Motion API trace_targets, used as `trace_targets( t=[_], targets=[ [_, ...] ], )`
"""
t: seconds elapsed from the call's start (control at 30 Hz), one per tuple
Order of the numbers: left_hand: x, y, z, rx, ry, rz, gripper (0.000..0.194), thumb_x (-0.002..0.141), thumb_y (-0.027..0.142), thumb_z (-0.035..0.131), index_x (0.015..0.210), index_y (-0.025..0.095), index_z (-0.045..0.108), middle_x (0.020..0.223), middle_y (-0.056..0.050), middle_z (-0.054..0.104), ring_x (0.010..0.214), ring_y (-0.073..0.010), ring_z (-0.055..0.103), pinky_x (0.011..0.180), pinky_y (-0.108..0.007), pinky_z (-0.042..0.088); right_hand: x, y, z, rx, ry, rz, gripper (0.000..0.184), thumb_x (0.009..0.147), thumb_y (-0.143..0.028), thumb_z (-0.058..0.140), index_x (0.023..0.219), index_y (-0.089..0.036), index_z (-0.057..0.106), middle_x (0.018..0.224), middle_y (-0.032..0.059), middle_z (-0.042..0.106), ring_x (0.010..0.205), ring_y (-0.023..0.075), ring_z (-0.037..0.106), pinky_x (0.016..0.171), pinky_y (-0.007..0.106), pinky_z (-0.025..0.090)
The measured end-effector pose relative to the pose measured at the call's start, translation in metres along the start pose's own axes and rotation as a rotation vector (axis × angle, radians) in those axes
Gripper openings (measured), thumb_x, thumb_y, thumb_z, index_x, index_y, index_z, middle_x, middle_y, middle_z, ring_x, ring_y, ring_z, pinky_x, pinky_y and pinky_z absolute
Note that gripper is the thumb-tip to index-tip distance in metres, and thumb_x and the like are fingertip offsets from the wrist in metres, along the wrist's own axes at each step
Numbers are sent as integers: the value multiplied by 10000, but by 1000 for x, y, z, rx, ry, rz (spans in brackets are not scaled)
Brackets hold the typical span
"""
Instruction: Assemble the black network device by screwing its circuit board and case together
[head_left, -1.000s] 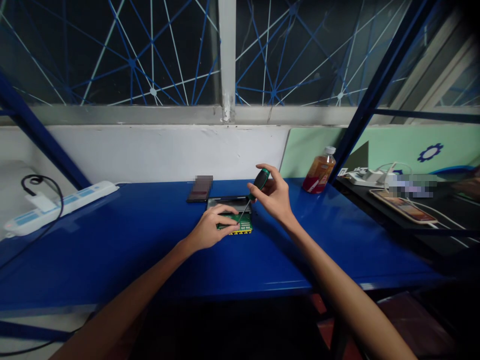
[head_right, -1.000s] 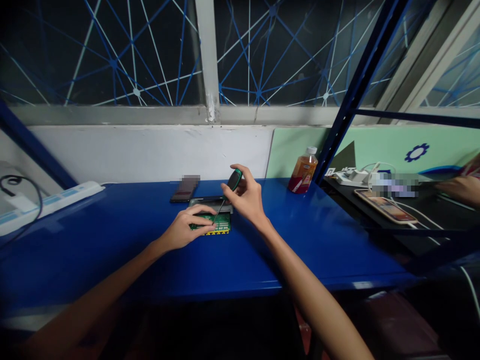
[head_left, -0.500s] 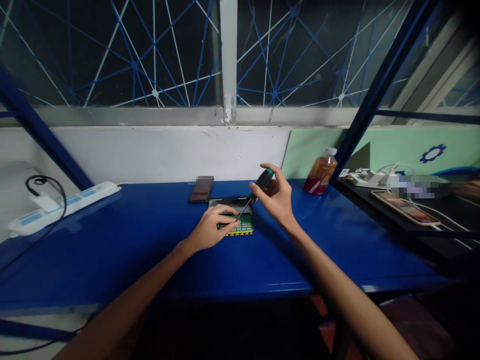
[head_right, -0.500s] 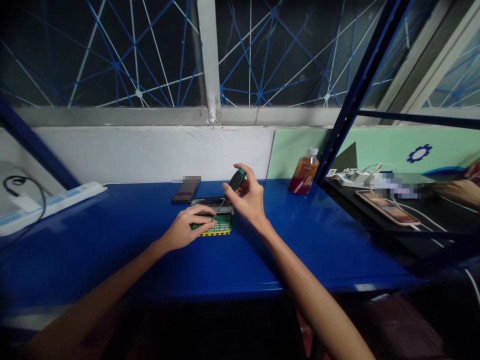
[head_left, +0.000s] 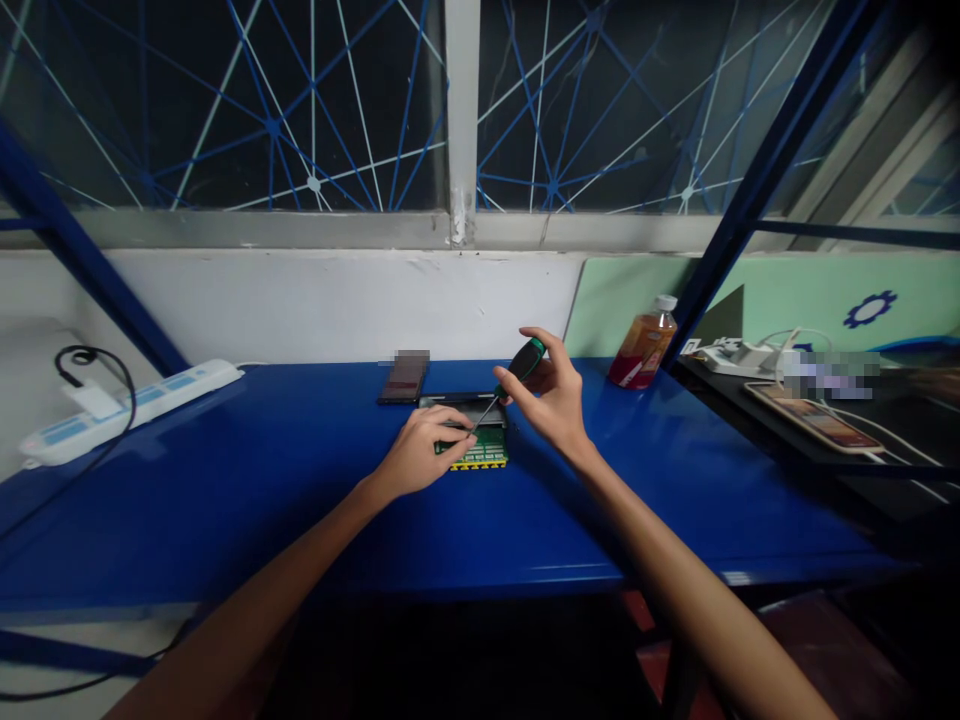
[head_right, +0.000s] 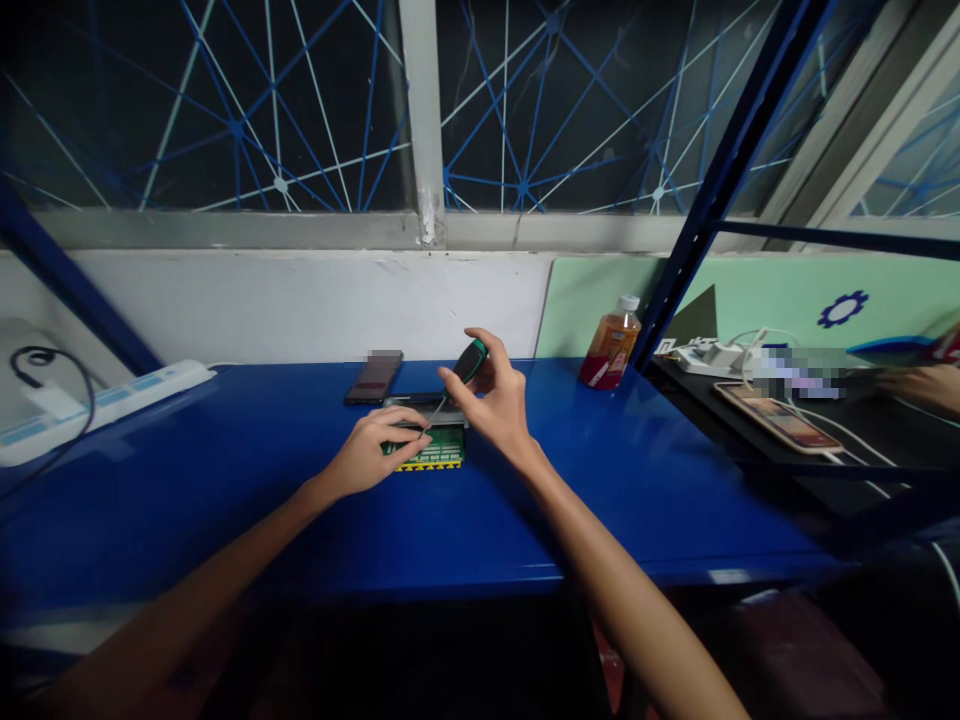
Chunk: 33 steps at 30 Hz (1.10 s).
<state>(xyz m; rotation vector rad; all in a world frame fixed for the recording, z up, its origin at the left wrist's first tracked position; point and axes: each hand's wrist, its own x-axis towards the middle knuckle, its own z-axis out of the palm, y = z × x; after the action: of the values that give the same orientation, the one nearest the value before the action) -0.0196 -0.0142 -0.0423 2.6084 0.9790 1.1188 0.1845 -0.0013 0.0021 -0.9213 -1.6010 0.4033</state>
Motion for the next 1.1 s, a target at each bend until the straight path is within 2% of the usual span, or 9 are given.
trace_targets(
  t=[0.3,0.5,0.6,0.7,0.77,0.87,1.0,1.1],
  targets=[
    [-1,-2,2,15,-15,-6,205,918,262,573,847,233,763,978,-47,716,931,-209,644,854,-393,483,0,-1,-1,0,-20,-16,549,818,-460,636,1298,-285,437,733,-8,586,596,189,599,611,391,564],
    [-1,-2,2,22,-25,-6,198,917,247,574,846,233,758,975,-37,717,923,-204,648,848,-389,481,-1,-2,0,22,-29,-33,540,823,-439,638,1296,-280,431,718,-28,561,578,164,583,595,358,559],
    [0,1,0,8,-36,-24,145,888,291,630,917,221,754,997,-52,715,946,-218,648,861,-395,483,-2,-4,-1,29,-45,-39,539,825,-430,638,1300,-283,431,728,-25,569,584,166,587,588,356,561],
    [1,3,-6,-20,-56,-49,227,847,361,681,1018,221,734,1056,-67,703,996,-238,636,886,-414,484,0,-7,-1,30,-57,-46,542,825,-428,636,1307,-287,432,735,-17,576,596,176,590,591,371,565],
    [3,3,-12,-57,-44,-73,231,870,367,648,1036,228,729,1074,-71,699,1016,-238,628,898,-420,488,5,-9,1,25,-70,-60,541,824,-421,636,1308,-287,435,733,-16,574,594,176,587,589,375,562],
    [4,-2,-23,-133,-3,-115,204,895,321,603,1011,220,738,1019,-74,714,990,-225,635,879,-403,508,16,-13,8,5,-140,-84,537,827,-405,626,1313,-273,439,718,-20,566,571,167,577,572,356,542],
    [5,-15,-35,-177,17,-179,203,855,316,642,978,193,748,953,-80,729,922,-223,653,856,-394,516,33,-20,27,-45,-286,-146,522,839,-378,592,1321,-248,442,701,-21,568,589,164,577,598,327,505],
    [4,-27,-37,-197,7,-223,202,837,319,649,929,177,760,916,-87,736,879,-223,662,839,-378,516,40,-21,45,-84,-317,-208,520,845,-368,570,1331,-237,440,676,-29,543,583,153,536,605,309,465]
  ],
)
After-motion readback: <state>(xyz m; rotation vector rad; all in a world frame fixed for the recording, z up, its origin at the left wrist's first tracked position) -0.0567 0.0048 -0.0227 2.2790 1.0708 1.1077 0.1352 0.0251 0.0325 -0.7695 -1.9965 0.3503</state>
